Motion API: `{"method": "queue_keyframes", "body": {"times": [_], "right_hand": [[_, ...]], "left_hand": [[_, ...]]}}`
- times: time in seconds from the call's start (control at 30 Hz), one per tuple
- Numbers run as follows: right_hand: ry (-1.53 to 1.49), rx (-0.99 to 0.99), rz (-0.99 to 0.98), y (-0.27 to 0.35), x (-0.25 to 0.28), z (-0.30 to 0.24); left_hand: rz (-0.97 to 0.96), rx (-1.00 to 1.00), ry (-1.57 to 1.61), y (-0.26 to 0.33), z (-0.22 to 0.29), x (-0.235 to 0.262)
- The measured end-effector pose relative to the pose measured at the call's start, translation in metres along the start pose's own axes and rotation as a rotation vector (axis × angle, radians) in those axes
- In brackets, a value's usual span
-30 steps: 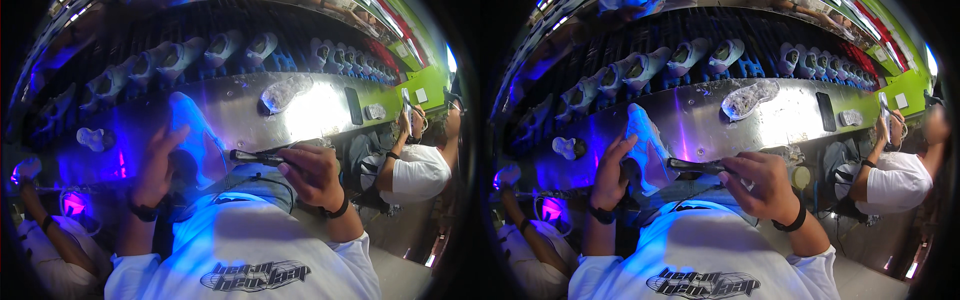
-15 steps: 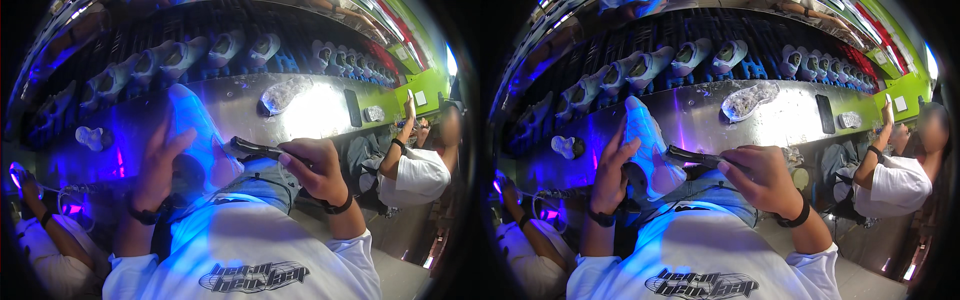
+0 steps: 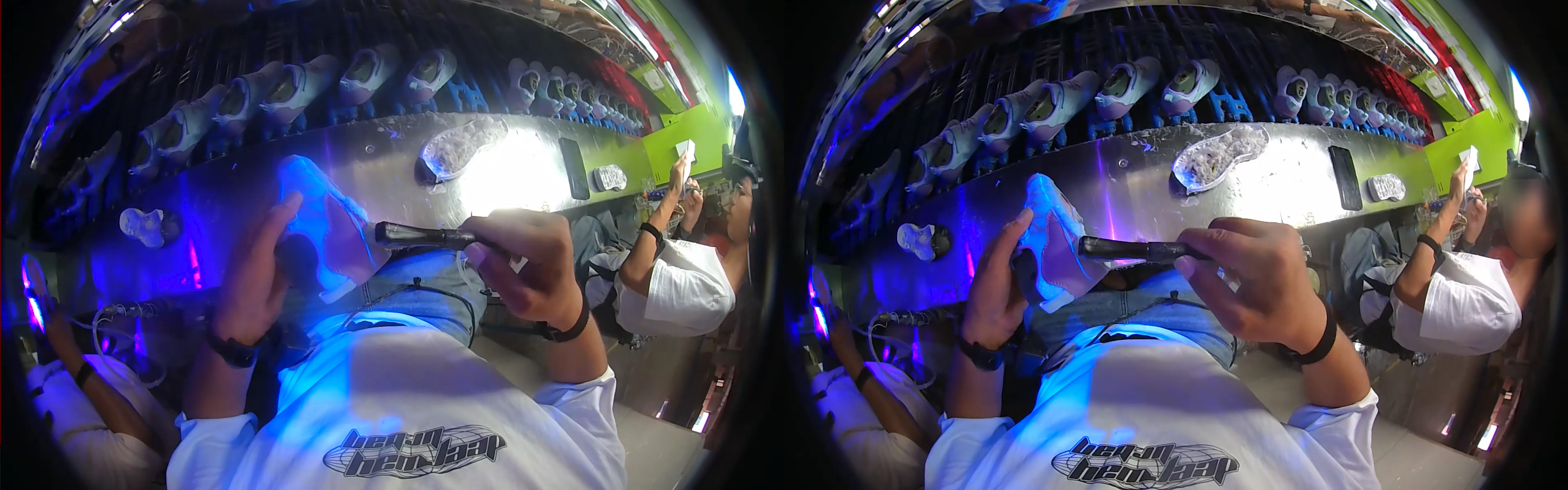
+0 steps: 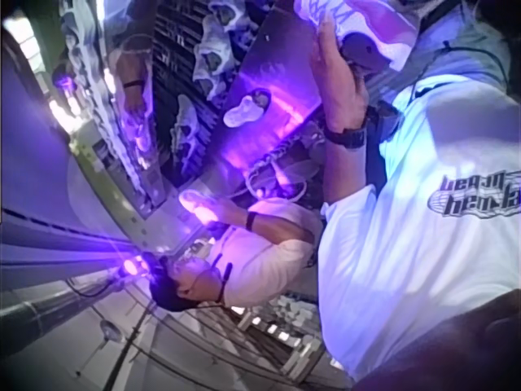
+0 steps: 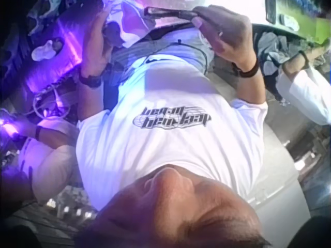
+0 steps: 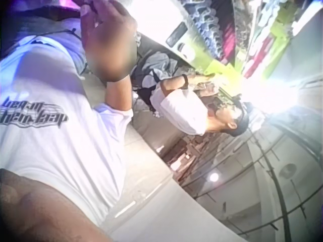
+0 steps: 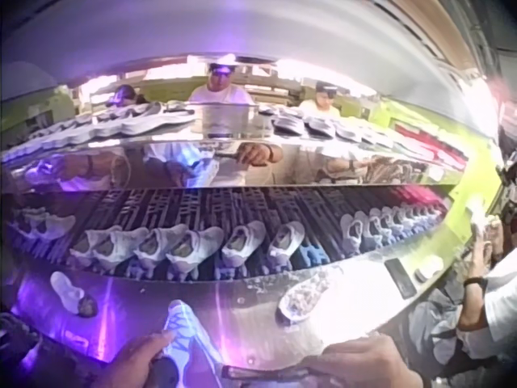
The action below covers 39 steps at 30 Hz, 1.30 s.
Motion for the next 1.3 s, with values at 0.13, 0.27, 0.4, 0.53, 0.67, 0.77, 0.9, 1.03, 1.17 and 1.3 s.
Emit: {"method": "queue_keyframes", "body": {"times": [0.13,0.27,0.4,0.53,0.67,0.77,0.9,1.03,1.17,1.3], "right_hand": [[0.069,0.106,0.048,-0.005,0.009,-0.011],[0.102,0.210,0.075,-0.013,0.017,-0.017],[0.113,0.312,0.125,-0.014,0.022,-0.014],[0.068,0.340,0.117,-0.018,0.021,-0.003],[-0.038,0.297,0.120,-0.019,0.014,0.017],[-0.146,0.241,0.137,-0.018,0.008,0.029],[-0.228,0.172,0.143,-0.013,-0.005,0.053],[-0.233,0.052,0.144,-0.005,-0.018,0.078],[-0.285,-0.107,0.145,0.007,-0.025,0.108],[-0.597,-0.318,0.057,0.011,-0.039,0.127]], "left_hand": [[-0.362,-0.462,-0.586,0.010,0.019,-0.013],[-0.370,-0.207,-0.308,0.025,0.016,-0.032],[-0.311,0.101,0.160,0.025,-0.012,-0.028],[-0.340,0.401,0.618,0.039,-0.027,-0.037],[-0.331,0.705,1.046,0.050,-0.032,-0.053],[-0.264,0.749,1.054,0.054,-0.034,-0.064],[-0.228,0.743,1.036,0.054,-0.031,-0.081],[-0.236,0.677,0.996,0.050,-0.035,-0.082],[-0.316,0.551,0.828,0.044,-0.039,-0.088],[-0.351,0.353,0.406,0.023,-0.071,-0.056]]}}
Point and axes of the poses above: each hand's wrist, its own y-axis away from the middle knuckle, its own x-axis out of the back of the hand, z = x × y, the point moved 8 cm from there along -y, towards the middle knuckle, and after that the axes turned 14 degrees about -x, right-handed, at the moved point
